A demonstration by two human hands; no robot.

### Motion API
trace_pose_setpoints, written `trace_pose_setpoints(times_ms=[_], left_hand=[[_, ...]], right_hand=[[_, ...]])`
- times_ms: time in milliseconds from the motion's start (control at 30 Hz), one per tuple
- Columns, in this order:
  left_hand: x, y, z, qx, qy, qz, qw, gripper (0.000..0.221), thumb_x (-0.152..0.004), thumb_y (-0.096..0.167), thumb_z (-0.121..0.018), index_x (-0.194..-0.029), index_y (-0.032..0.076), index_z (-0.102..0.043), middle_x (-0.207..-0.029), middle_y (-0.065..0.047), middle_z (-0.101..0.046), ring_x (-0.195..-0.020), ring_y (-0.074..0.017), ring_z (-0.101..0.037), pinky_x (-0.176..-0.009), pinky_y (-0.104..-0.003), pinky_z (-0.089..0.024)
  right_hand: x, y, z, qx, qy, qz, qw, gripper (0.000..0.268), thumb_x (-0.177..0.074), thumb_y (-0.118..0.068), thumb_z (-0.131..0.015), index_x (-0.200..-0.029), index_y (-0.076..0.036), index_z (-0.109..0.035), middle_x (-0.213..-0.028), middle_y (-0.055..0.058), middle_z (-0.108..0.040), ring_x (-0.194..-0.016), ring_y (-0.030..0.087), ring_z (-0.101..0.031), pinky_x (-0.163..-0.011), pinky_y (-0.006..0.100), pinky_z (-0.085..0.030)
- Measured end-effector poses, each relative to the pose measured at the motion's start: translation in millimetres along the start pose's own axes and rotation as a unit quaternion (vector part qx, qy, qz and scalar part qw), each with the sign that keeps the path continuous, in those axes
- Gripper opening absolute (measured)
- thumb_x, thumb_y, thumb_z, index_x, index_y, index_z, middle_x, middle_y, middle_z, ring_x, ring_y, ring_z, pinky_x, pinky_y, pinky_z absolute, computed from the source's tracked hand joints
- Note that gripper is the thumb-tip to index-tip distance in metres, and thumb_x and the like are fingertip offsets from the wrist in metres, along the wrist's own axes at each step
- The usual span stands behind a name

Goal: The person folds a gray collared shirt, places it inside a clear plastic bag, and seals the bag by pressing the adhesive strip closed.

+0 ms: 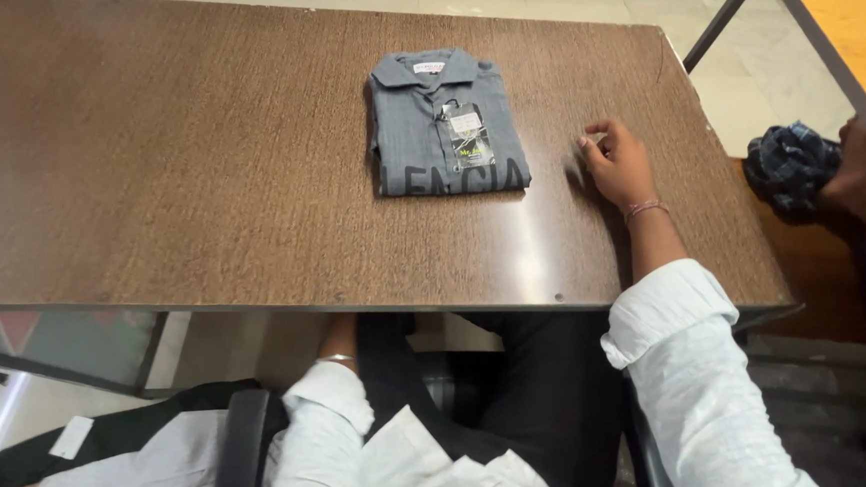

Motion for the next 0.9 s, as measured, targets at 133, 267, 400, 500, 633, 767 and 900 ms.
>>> trace_pose_setpoints(times_ms=[133,267,400,500,633,767,900], left_hand=[[-5,-5,10,0.026,0.049,0.046,0.997,0.035,-0.099,0.024,-0.064,-0.127,0.003,-0.064,-0.131,-0.017,-0.067,-0.123,-0.0333,-0.061,-0.105,-0.045,-0.049],[-8,6,44,0.045,0.076,0.075,0.993,0.036,-0.099,0.023,-0.065,-0.128,0.002,-0.062,-0.132,-0.017,-0.066,-0.123,-0.0323,-0.061,-0.104,-0.044,-0.049],[-26,26,73,0.071,0.100,0.090,0.988,0.037,-0.099,0.023,-0.065,-0.129,0.001,-0.061,-0.132,-0.018,-0.065,-0.122,-0.0313,-0.061,-0.104,-0.043,-0.049],[-27,35,84,0.097,0.109,0.107,0.983,0.039,-0.099,0.022,-0.065,-0.130,0.000,-0.059,-0.133,-0.018,-0.064,-0.122,-0.0305,-0.061,-0.104,-0.043,-0.049],[-32,24,87,0.134,0.132,0.129,0.974,0.040,-0.099,0.022,-0.066,-0.131,-0.001,-0.057,-0.134,-0.018,-0.064,-0.121,-0.0296,-0.061,-0.104,-0.042,-0.049],[-18,-7,75,0.165,0.151,0.159,0.962,0.042,-0.099,0.021,-0.066,-0.132,-0.002,-0.056,-0.134,-0.019,-0.063,-0.121,-0.0286,-0.060,-0.103,-0.041,-0.049],[-14,-17,69,0.202,0.172,0.186,0.946,0.044,-0.099,0.021,-0.067,-0.133,-0.003,-0.054,-0.135,-0.019,-0.062,-0.120,-0.0276,-0.060,-0.103,-0.041,-0.049]], right_hand=[[-9,-1,-6,0.044,-0.010,0.036,0.998,0.031,-0.097,-0.028,-0.072,-0.120,-0.006,-0.069,-0.085,0.014,-0.073,-0.077,0.026,-0.070,-0.072,0.038,-0.054],[0,-17,-2,0.090,-0.041,0.029,0.995,0.036,-0.096,-0.034,-0.070,-0.123,-0.010,-0.068,-0.089,0.013,-0.074,-0.081,0.028,-0.071,-0.074,0.042,-0.054],[1,-26,-1,0.107,-0.067,0.001,0.992,0.040,-0.096,-0.038,-0.068,-0.127,-0.015,-0.066,-0.092,0.010,-0.075,-0.086,0.027,-0.071,-0.077,0.043,-0.054],[5,-29,-1,0.126,-0.097,-0.019,0.987,0.041,-0.096,-0.039,-0.066,-0.131,-0.017,-0.064,-0.096,0.008,-0.076,-0.091,0.026,-0.071,-0.080,0.042,-0.054],[4,-31,-1,0.150,-0.111,-0.020,0.982,0.042,-0.096,-0.038,-0.066,-0.133,-0.019,-0.063,-0.099,0.006,-0.076,-0.093,0.024,-0.072,-0.081,0.041,-0.054],[4,-31,-5,0.163,-0.126,-0.011,0.978,0.042,-0.096,-0.037,-0.066,-0.133,-0.019,-0.062,-0.098,0.004,-0.076,-0.092,0.023,-0.071,-0.079,0.040,-0.054],[5,-35,0,0.172,-0.126,-0.012,0.977,0.041,-0.095,-0.038,-0.067,-0.132,-0.020,-0.063,-0.097,0.003,-0.075,-0.091,0.023,-0.071,-0.079,0.040,-0.054]])
Point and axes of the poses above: each hand's wrist, its own x-axis away from the middle knuckle, its own z-axis out of the back of the hand, y = z × x, the point moved 4 cm from there along -x, towards the middle knuckle
